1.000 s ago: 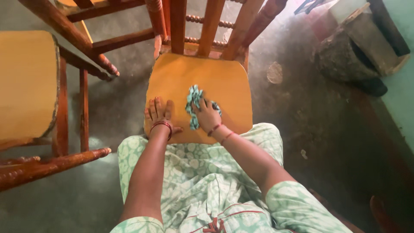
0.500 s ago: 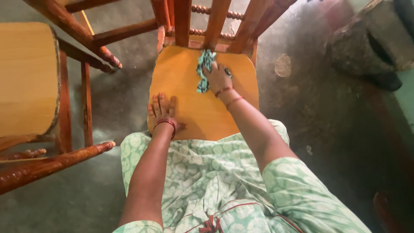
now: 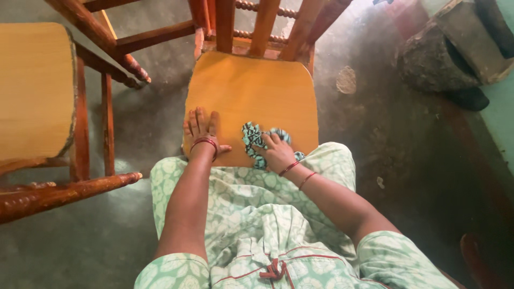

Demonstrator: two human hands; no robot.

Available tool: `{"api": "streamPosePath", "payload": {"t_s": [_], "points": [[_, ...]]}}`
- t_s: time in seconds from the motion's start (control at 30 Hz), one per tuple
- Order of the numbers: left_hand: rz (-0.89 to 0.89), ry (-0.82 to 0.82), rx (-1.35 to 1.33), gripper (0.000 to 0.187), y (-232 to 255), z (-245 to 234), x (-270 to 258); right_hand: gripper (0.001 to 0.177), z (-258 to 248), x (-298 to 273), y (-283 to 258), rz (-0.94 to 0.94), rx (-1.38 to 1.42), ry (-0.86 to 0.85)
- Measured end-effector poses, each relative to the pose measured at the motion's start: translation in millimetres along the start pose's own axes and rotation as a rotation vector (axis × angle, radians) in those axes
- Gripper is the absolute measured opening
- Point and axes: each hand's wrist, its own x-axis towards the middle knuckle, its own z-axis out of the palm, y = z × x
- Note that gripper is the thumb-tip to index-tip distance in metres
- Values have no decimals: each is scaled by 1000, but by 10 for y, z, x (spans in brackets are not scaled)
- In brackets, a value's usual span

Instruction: The person wipes the backrest and seat of a wooden chair using a patterned cloth. They clean the vertical spindles and horizontal rails of the backrest, then move to the seat surface, wiping it thoroughly.

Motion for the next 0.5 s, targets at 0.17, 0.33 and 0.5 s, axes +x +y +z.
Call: {"api": "streamPosePath", "payload": {"t_s": [0.17,0.33,0.5], "points": [[16,-5,3,132,-28,-80,-37,62,-50,405,183,-25,-38,44],[7,-73,-13,130,-19,-32,97,60,179,1118,259,-118,-37,222],[-2,-37,-32,134,-29,69,169,66,101,1929,163,-188,24,312]]}}
